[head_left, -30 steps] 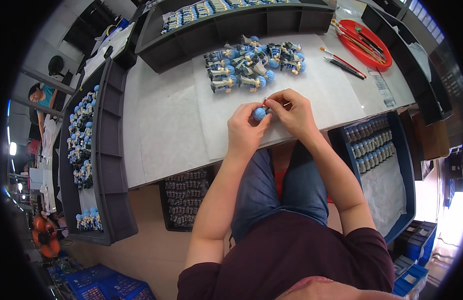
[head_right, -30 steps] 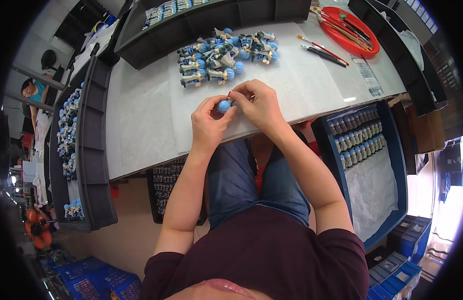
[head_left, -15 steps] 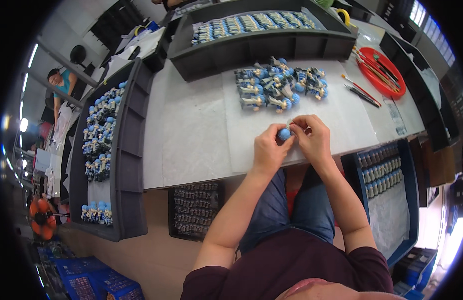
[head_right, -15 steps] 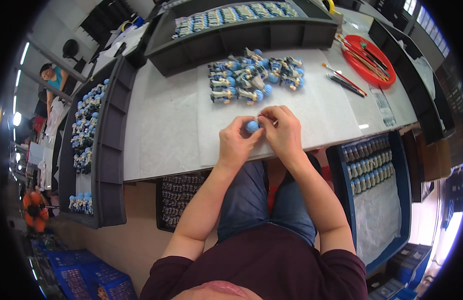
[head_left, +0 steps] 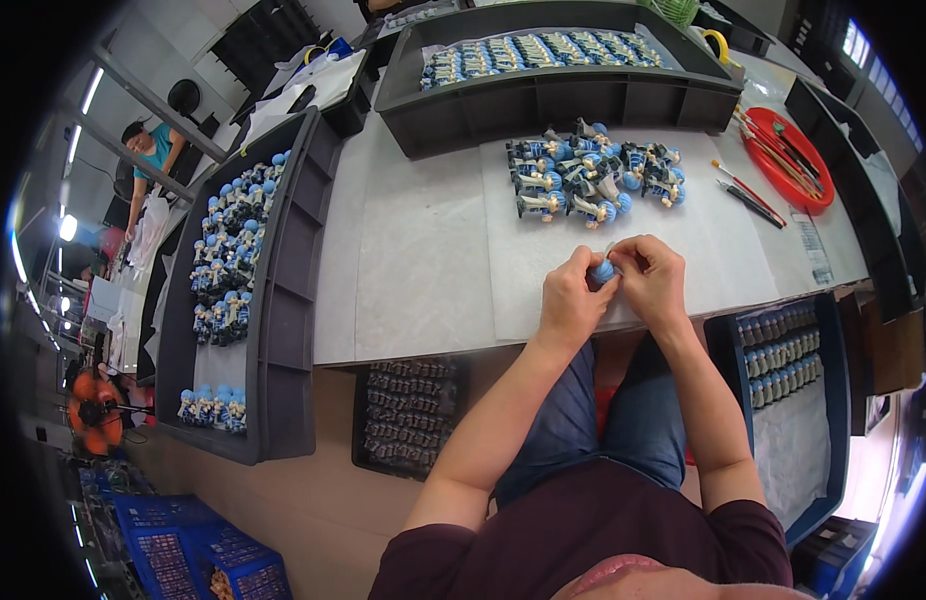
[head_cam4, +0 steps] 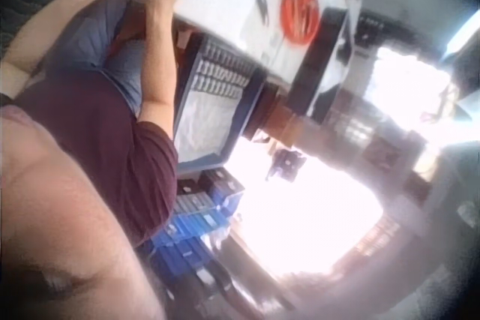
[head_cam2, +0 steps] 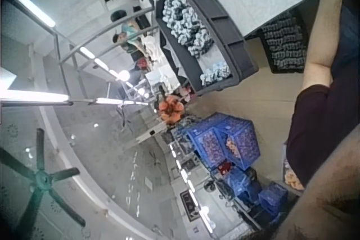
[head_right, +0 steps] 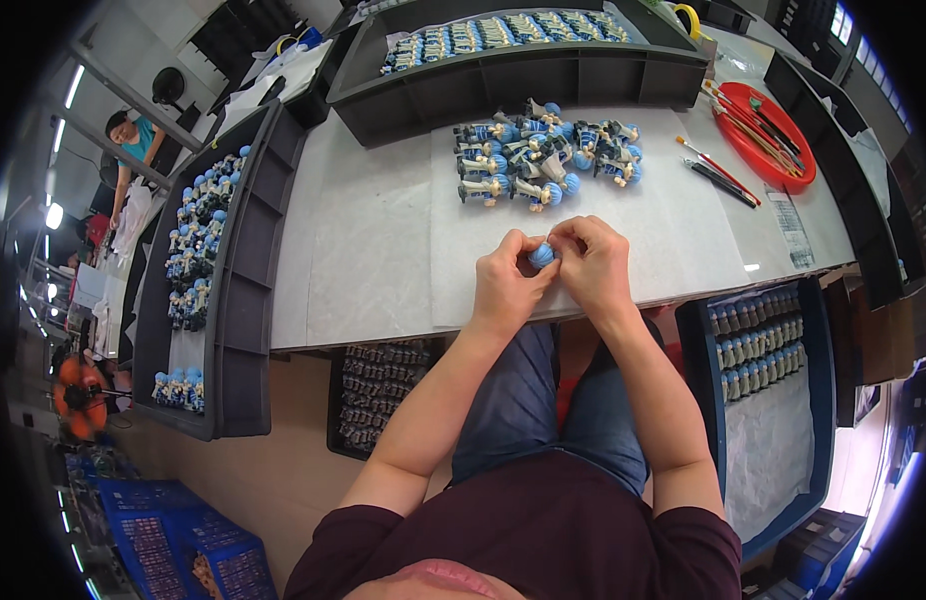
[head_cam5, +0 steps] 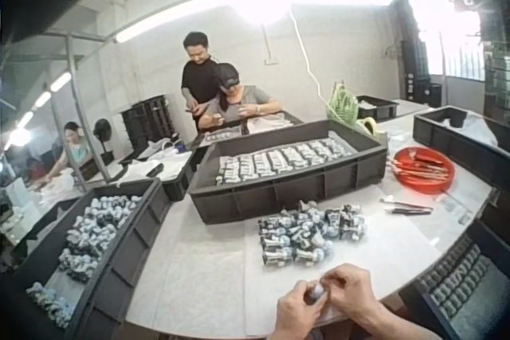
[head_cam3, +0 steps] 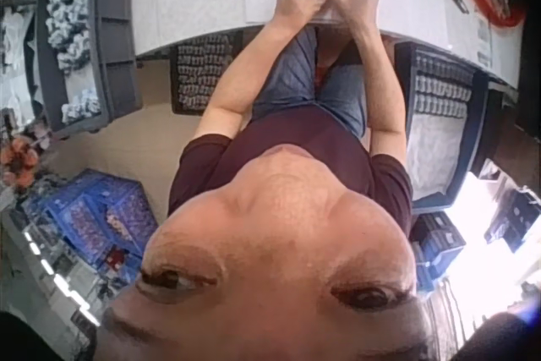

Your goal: The person assembles small blue and white figurines by hand at a workbench. They pick up a body and a head, fit them together, and place the completed figure into a blue tray. The person repeats this process for multiple figures throughout the clip.

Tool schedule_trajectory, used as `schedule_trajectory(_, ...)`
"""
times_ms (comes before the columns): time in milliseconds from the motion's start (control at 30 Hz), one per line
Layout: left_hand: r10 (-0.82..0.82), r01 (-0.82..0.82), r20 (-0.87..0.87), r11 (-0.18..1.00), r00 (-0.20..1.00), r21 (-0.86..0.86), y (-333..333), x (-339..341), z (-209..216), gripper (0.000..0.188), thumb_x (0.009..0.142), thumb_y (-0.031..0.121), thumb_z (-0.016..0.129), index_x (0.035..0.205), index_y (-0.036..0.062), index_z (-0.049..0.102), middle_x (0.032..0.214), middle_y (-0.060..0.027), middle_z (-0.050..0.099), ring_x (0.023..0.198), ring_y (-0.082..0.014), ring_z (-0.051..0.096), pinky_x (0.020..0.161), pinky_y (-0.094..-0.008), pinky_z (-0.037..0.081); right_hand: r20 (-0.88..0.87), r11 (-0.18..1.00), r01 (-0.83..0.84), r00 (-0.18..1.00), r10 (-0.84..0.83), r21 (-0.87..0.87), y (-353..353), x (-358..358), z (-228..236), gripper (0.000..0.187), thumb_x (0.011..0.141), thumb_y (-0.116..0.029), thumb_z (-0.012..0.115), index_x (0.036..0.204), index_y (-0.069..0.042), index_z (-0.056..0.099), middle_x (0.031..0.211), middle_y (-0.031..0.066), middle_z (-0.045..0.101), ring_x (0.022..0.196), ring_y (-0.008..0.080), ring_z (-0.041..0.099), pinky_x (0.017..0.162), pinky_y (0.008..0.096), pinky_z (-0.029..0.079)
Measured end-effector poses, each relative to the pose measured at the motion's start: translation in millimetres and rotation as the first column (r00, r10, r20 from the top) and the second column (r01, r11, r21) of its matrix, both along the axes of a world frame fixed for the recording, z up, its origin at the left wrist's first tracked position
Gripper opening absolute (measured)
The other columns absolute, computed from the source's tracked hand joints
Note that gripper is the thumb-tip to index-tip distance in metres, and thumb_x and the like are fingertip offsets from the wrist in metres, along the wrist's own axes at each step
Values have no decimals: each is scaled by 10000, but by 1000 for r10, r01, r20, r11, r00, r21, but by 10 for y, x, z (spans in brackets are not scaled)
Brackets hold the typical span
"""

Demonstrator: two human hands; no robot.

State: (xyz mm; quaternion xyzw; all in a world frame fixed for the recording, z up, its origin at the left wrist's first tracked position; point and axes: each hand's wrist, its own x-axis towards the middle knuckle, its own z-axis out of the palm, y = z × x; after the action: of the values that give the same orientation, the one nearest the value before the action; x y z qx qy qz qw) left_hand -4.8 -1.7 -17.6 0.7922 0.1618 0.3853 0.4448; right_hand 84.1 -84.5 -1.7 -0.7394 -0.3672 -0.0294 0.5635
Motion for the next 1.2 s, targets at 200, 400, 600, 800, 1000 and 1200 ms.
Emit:
schedule_trajectory(200,-7,7,-6,1000,1000,21,-12,5,0,263,685,86,737,843,-29,561,660,-109,611,550,-119,573,509,-257,453,33,999,6,999,-5,-36,-15,61,25,60,686,47,620,733,10,626,683,109,592,575,174,570,532,275,440)
schedule_trajectory(400,-3,3,-17,999,1000,34,-6,31,-4,269,679,88,740,833,-32,555,680,-122,614,550,-137,575,508,-260,449,-9,1000,12,1000,-12,-2,11,102,23,60,677,53,611,720,12,619,666,112,590,563,171,562,531,277,437)
schedule_trajectory(600,2,-1,-15,999,1000,45,-9,17,22,253,683,77,730,824,-31,549,679,-127,612,535,-138,560,504,-265,446,-56,1000,15,998,-16,-26,20,107,73,59,678,56,614,724,19,615,661,110,592,572,158,562,540,269,439)
schedule_trajectory(800,6,-6,-2,999,1000,51,-14,17,0,244,686,73,725,823,-28,550,679,-127,611,545,-147,572,509,-268,450,-80,998,-6,997,2,-56,-1,86,68,62,682,61,609,730,23,606,664,109,591,571,158,559,543,269,440)
schedule_trajectory(1000,27,-26,-20,997,999,70,-8,38,45,239,685,78,729,813,-27,556,686,-118,620,570,-146,590,526,-270,462,-16,999,30,999,-31,-35,17,90,38,54,684,41,610,735,25,603,675,126,591,575,189,569,547,286,445)
schedule_trajectory(1200,19,-19,-40,1000,999,5,-44,5,121,248,686,84,738,800,-36,553,713,-144,637,624,-137,607,587,-274,486,-25,1000,7,1000,-6,15,6,55,-47,55,684,30,616,736,15,611,678,136,597,585,214,579,550,301,446)
